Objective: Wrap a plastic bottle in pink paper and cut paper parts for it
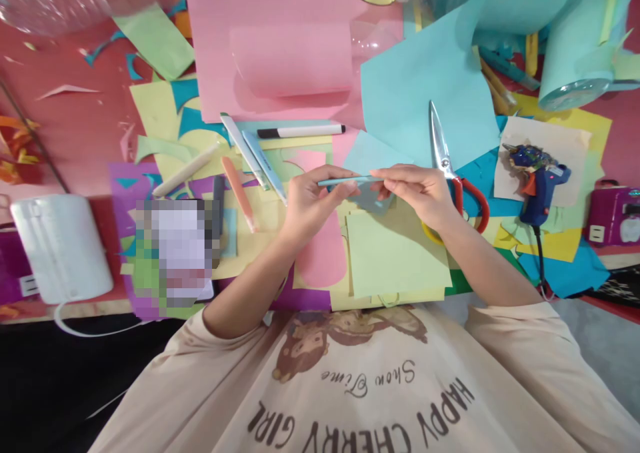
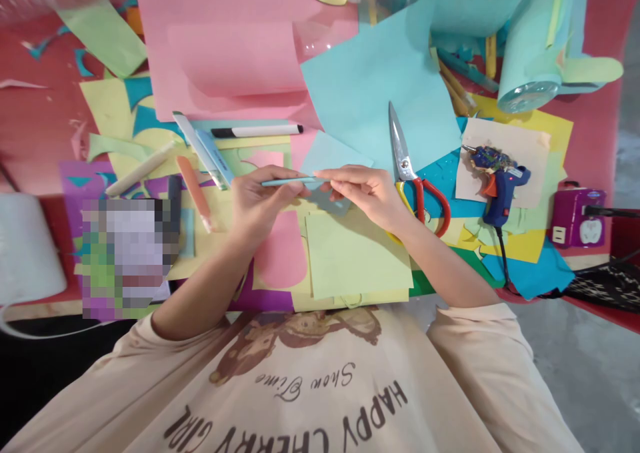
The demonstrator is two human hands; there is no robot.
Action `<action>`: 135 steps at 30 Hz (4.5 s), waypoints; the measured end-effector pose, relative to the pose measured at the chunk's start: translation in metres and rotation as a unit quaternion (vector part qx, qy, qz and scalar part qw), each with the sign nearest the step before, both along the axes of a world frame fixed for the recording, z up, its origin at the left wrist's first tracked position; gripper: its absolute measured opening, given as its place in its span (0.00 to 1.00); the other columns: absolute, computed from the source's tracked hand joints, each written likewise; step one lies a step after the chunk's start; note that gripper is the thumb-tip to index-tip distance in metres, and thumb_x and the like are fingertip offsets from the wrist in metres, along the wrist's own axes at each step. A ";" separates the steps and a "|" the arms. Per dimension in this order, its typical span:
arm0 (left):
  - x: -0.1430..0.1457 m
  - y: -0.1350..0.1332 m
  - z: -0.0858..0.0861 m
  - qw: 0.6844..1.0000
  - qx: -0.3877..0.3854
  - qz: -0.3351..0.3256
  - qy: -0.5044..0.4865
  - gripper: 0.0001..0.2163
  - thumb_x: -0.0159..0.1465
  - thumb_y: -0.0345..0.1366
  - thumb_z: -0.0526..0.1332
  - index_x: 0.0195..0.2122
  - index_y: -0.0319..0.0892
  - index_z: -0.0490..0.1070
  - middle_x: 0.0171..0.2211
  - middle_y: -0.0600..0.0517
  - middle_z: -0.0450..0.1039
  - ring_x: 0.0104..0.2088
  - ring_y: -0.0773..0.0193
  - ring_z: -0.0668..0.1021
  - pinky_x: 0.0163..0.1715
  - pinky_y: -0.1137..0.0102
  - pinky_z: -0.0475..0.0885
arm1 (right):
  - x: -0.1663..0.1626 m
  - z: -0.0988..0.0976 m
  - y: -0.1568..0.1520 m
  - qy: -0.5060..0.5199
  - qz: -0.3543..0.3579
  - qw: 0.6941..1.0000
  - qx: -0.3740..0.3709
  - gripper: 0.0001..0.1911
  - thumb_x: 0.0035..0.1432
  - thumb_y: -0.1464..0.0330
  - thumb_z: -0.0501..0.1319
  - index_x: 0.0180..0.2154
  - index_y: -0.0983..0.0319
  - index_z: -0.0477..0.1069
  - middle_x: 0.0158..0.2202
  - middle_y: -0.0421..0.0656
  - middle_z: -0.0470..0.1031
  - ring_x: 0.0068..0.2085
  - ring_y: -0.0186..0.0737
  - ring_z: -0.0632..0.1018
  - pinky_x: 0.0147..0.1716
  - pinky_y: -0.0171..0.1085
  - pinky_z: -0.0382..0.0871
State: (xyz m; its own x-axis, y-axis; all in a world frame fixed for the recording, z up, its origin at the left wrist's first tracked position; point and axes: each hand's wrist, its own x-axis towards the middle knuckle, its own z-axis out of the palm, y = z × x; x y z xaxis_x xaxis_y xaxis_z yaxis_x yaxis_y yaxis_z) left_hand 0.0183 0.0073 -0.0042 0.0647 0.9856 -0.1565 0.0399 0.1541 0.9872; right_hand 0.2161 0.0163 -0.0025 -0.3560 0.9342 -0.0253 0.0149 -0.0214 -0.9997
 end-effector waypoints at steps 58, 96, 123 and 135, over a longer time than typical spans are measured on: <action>-0.022 0.021 -0.016 0.949 0.199 0.034 0.242 0.11 0.64 0.36 0.58 0.46 0.53 0.75 0.52 0.53 0.75 0.55 0.58 0.74 0.58 0.57 0.66 | 0.023 -0.004 0.020 -0.367 -0.116 0.883 0.268 0.16 0.65 0.58 0.53 0.28 0.58 0.69 0.31 0.43 0.76 0.36 0.41 0.75 0.42 0.44 0.70; -0.003 0.006 -0.002 0.998 -0.015 -0.053 -0.001 0.15 0.54 0.47 0.68 0.34 0.41 0.73 0.25 0.55 0.76 0.24 0.70 0.76 0.22 0.77 0.71 | 0.006 0.000 0.005 -0.076 -0.069 0.994 -0.037 0.12 0.52 0.60 0.67 0.37 0.58 0.74 0.26 0.36 0.69 0.26 0.31 0.71 0.25 0.31 0.67; -0.005 0.004 0.000 0.993 0.004 -0.116 -0.021 0.09 0.58 0.38 0.65 0.40 0.48 0.80 0.42 0.52 0.81 0.46 0.56 0.81 0.49 0.65 0.75 | -0.001 0.004 -0.001 -0.045 -0.036 0.996 -0.069 0.11 0.54 0.59 0.66 0.37 0.57 0.80 0.36 0.39 0.81 0.39 0.37 0.79 0.38 0.34 0.72; -0.003 0.006 0.002 0.995 0.022 -0.078 0.052 0.17 0.54 0.50 0.68 0.36 0.43 0.80 0.37 0.48 0.82 0.38 0.61 0.81 0.35 0.73 0.75 | -0.003 0.000 -0.003 -0.049 -0.031 0.998 -0.006 0.12 0.53 0.61 0.67 0.40 0.57 0.78 0.40 0.39 0.80 0.44 0.37 0.79 0.41 0.35 0.73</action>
State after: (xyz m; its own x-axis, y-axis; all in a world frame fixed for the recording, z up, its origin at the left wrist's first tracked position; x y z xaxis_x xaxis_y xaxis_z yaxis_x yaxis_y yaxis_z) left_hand 0.0157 0.0131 -0.0020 0.2041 0.9706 -0.1278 0.1622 0.0952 0.9822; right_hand 0.2133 0.0136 -0.0028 -0.2935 0.9536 -0.0677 0.1112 -0.0363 -0.9931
